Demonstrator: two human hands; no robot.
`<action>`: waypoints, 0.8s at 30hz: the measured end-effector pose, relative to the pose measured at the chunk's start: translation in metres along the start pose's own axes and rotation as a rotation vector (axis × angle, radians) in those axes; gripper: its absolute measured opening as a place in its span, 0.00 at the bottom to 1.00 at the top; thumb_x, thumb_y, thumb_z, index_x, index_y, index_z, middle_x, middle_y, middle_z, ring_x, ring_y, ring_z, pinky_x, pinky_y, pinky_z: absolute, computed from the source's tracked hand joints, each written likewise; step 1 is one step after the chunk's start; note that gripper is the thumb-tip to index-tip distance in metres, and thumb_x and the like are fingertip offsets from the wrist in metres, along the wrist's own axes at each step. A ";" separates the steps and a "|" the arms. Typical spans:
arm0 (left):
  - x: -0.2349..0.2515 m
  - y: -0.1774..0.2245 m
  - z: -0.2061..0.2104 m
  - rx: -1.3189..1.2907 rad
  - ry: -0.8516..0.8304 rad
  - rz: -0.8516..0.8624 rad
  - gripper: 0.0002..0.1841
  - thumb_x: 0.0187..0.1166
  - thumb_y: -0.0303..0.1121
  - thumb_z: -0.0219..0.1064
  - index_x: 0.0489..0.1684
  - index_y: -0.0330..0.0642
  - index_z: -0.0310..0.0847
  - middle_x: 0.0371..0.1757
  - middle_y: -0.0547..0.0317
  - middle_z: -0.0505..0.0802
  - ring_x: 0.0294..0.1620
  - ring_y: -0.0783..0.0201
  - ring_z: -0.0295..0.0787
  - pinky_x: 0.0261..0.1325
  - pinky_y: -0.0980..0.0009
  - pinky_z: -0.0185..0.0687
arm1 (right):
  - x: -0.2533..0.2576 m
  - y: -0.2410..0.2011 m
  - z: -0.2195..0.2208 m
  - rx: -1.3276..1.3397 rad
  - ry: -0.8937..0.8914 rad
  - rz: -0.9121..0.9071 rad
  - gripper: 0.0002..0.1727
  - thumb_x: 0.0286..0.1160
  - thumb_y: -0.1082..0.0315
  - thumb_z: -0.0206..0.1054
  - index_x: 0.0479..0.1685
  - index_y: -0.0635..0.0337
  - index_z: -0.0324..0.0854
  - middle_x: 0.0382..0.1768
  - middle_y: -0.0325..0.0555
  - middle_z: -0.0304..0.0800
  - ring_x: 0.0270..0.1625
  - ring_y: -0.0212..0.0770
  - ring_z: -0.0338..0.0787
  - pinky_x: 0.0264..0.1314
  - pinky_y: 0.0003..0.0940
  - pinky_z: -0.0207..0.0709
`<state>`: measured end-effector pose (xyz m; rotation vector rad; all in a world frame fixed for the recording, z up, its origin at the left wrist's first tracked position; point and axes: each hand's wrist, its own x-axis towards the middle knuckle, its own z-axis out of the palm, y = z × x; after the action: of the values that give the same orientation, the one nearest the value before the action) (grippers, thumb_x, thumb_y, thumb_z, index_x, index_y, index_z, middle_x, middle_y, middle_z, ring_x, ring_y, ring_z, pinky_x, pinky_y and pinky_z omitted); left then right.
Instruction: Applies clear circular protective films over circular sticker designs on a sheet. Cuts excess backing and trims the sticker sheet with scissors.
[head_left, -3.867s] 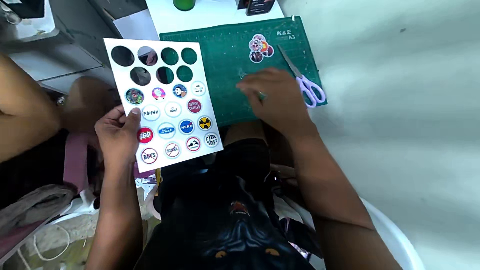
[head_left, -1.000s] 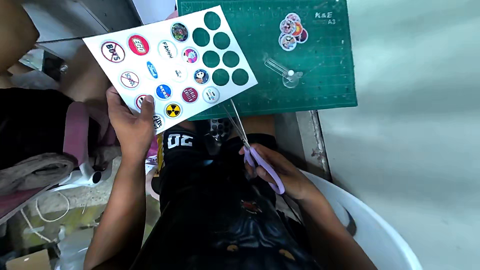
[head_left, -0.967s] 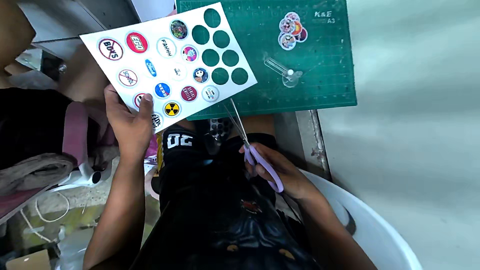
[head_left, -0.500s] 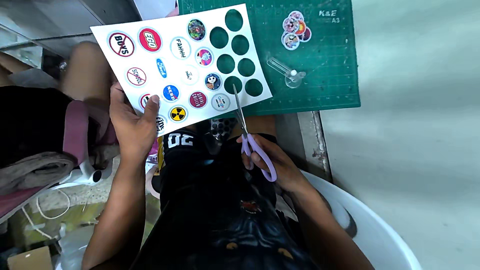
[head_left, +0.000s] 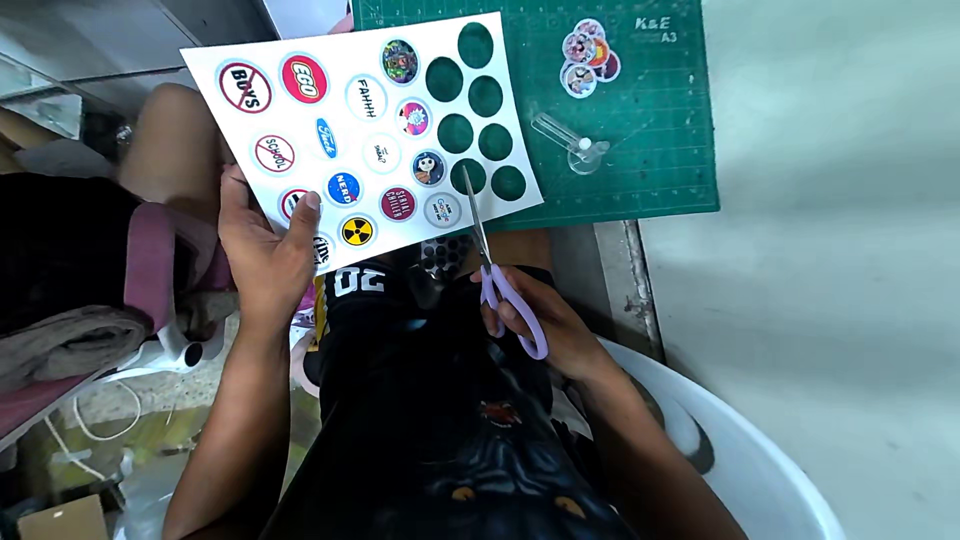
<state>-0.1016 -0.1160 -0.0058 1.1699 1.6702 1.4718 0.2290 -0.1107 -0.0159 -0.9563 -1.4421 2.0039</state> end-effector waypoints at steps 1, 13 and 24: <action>0.000 0.001 0.001 -0.002 -0.003 0.003 0.27 0.79 0.24 0.70 0.75 0.46 0.64 0.60 0.62 0.90 0.53 0.67 0.95 0.52 0.70 0.96 | 0.000 0.000 0.000 -0.004 0.002 0.003 0.35 0.85 0.45 0.65 0.76 0.67 0.72 0.39 0.40 0.87 0.39 0.32 0.87 0.46 0.28 0.86; -0.001 -0.002 0.004 -0.011 -0.001 -0.004 0.27 0.79 0.23 0.70 0.75 0.46 0.64 0.59 0.61 0.90 0.53 0.67 0.95 0.51 0.69 0.95 | 0.000 -0.003 -0.001 -0.007 0.030 0.048 0.30 0.85 0.51 0.66 0.75 0.64 0.74 0.37 0.39 0.88 0.37 0.31 0.87 0.43 0.26 0.85; 0.001 -0.005 0.002 0.014 -0.007 -0.025 0.27 0.79 0.24 0.71 0.75 0.47 0.65 0.59 0.63 0.90 0.53 0.68 0.95 0.52 0.70 0.96 | 0.000 -0.007 -0.002 -0.161 0.077 0.142 0.26 0.83 0.54 0.67 0.74 0.58 0.78 0.34 0.37 0.88 0.32 0.30 0.87 0.37 0.25 0.85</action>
<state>-0.1015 -0.1146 -0.0107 1.1564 1.6874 1.4410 0.2304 -0.1071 -0.0092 -1.2212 -1.5503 1.9483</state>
